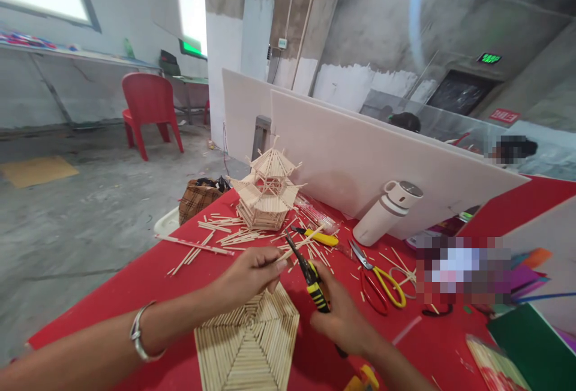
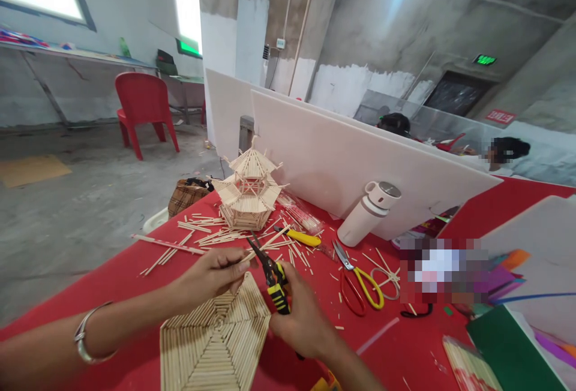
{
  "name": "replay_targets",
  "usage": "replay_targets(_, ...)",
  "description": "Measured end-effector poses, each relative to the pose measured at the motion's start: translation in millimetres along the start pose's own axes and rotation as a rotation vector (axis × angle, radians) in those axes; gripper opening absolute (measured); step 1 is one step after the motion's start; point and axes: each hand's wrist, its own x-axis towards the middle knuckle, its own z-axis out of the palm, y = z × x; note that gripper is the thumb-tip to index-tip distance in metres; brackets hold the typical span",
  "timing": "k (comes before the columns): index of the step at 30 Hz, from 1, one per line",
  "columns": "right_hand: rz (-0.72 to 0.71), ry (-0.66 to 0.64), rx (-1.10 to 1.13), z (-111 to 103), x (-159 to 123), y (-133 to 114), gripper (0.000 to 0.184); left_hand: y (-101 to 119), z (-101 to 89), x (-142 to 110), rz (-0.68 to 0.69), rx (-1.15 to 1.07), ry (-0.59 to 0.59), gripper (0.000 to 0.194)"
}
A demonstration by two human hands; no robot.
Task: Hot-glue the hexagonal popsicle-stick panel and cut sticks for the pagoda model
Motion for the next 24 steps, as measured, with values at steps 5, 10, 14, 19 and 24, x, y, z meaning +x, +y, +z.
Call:
replay_targets(5, -0.066, 0.056, -0.169, 2, -4, -6, 0.067, 6, 0.9, -8, 0.021, -0.118, 0.005, 0.034)
replay_targets(10, -0.088, 0.105, -0.325, 2, -7, -8, 0.070, 9, 0.3, -10, 0.052, -0.150, 0.055, 0.035)
replay_targets(14, -0.120, 0.093, -0.330, 1, -9, -9, 0.077, 13, -1.3, -12, 0.021, -0.183, -0.003, 0.039)
replay_targets(19, -0.112, 0.066, -0.347, -3, -10, -7, 0.084, 15, -1.9, -12, 0.011, -0.214, -0.043, 0.039)
replay_targets(24, -0.120, 0.059, -0.353, -4, -9, -7, 0.088, 12, -4.4, -13, 0.014, -0.203, -0.056, 0.042)
